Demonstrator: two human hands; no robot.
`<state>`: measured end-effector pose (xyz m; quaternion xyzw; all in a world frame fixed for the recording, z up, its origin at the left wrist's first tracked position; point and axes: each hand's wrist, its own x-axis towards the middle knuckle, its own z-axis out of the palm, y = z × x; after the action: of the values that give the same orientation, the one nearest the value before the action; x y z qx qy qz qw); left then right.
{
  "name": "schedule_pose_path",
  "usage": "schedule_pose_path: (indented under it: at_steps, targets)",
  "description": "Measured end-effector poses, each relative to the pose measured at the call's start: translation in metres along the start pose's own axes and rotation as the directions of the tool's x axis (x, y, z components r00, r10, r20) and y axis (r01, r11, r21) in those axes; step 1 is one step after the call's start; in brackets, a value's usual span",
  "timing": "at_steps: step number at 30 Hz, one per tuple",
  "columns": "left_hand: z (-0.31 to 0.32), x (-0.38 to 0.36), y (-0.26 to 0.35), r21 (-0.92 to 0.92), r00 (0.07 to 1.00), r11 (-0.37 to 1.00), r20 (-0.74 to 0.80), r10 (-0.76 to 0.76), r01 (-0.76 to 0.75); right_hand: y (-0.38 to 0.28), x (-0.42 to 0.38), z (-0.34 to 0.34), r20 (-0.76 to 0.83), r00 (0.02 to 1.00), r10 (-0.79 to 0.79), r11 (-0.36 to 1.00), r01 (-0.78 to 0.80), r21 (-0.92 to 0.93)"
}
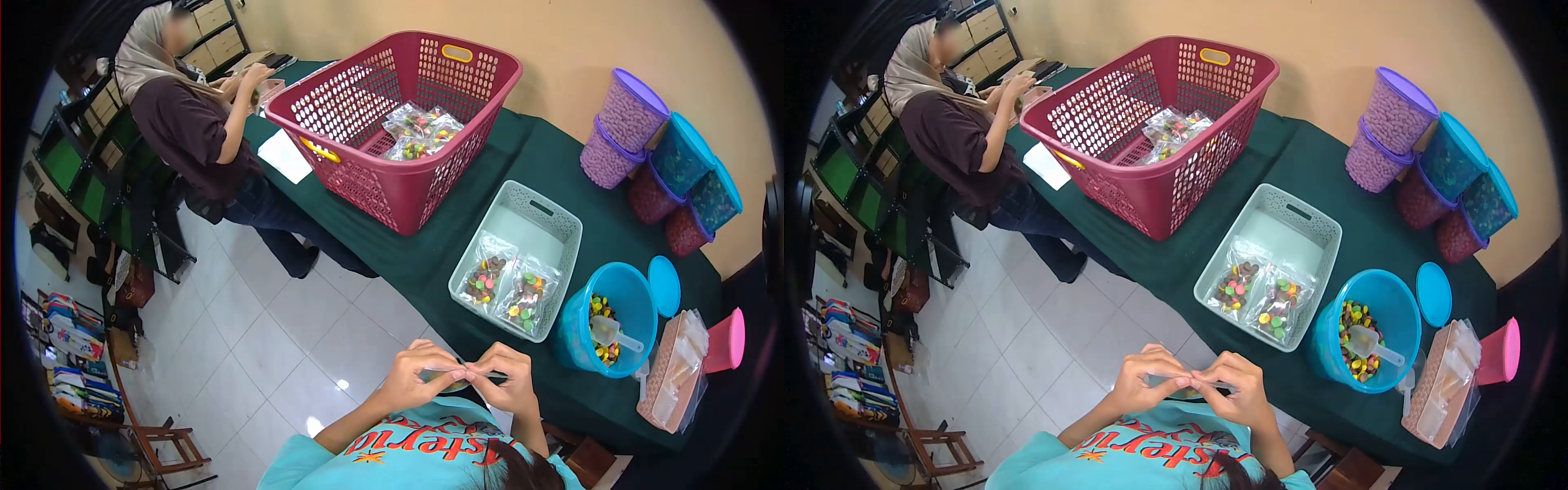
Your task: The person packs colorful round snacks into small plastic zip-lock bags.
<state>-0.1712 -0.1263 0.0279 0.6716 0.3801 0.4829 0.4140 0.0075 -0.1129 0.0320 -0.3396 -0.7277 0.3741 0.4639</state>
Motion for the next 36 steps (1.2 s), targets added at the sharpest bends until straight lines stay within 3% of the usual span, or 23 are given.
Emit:
schedule_pose_path:
  at_steps: [7, 10, 17, 26, 31, 33, 35, 36]
  targets:
    - [-0.003, 0.035, 0.006, 0.184, 0.975, 0.959, 0.094, 0.199, -0.214, 0.004, 0.023, -0.044, 0.164, 0.985, -0.052, 0.996, 0.063, -0.062]
    - [-0.004, 0.045, 0.006, 0.201, 0.912, 0.894, 0.179, 0.368, -0.400, 0.007, 0.031, -0.059, 0.269, 0.948, -0.171, 0.981, 0.188, -0.039]
    - [-0.004, 0.072, 0.011, 0.158, 0.880, 0.880, 0.253, 0.402, -0.447, 0.009, 0.039, -0.096, 0.303, 0.937, -0.175, 0.979, 0.199, -0.052]
    - [0.000, 0.089, 0.004, 0.083, 0.860, 0.878, 0.262, 0.438, -0.472, 0.013, 0.038, -0.121, 0.238, 0.957, -0.169, 0.976, 0.196, -0.094]
    - [-0.003, 0.104, -0.010, -0.011, 0.918, 0.926, 0.133, 0.375, -0.377, 0.022, 0.045, -0.113, 0.145, 0.984, -0.105, 0.989, 0.119, -0.092]
    - [-0.006, 0.111, -0.018, -0.021, 0.911, 0.916, 0.092, 0.402, -0.402, 0.034, 0.055, -0.093, 0.013, 0.998, -0.060, 0.995, 0.059, 0.079]
    - [-0.004, 0.116, -0.029, -0.182, 0.955, 0.946, -0.181, 0.236, -0.268, 0.043, 0.064, -0.072, -0.002, 0.999, 0.053, 0.976, -0.051, 0.213]
    - [-0.006, 0.123, -0.035, -0.170, 0.945, 0.939, -0.189, 0.268, -0.300, 0.048, 0.069, -0.062, 0.004, 0.998, 0.057, 0.981, -0.057, 0.184]
